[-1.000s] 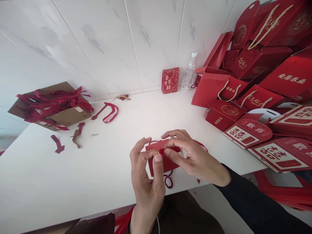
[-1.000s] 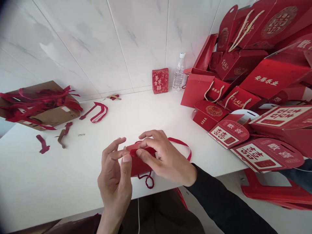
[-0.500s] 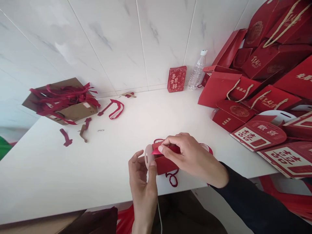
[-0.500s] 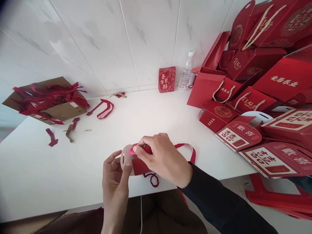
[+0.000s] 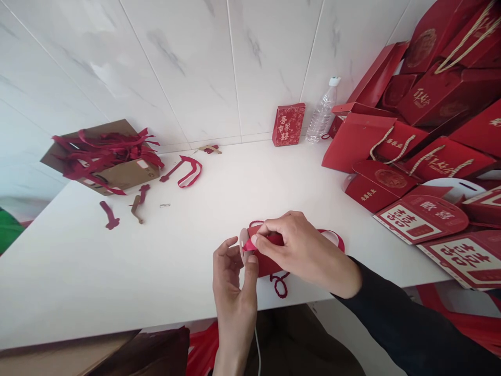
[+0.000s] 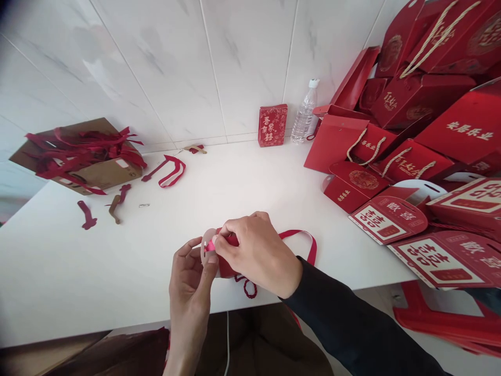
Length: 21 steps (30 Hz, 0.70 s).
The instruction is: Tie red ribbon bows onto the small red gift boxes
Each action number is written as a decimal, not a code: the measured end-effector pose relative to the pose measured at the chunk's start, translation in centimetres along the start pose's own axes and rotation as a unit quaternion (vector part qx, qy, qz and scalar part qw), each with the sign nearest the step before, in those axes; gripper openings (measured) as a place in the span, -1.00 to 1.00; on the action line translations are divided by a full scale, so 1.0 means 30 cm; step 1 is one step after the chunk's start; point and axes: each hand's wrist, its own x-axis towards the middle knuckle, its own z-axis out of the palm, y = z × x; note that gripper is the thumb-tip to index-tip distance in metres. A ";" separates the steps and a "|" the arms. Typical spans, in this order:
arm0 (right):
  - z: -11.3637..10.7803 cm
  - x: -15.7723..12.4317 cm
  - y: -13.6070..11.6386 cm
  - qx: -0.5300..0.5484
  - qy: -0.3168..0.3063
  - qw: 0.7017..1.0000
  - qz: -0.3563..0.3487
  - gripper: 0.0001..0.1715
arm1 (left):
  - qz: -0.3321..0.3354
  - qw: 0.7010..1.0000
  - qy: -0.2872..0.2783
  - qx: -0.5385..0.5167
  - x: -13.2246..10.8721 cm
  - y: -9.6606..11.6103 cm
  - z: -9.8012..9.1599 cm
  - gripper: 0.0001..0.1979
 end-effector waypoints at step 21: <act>0.029 -0.052 0.138 -0.107 0.133 0.978 -0.120 -0.54 | -0.094 0.945 0.204 -0.239 0.117 -0.025 -0.223 -0.87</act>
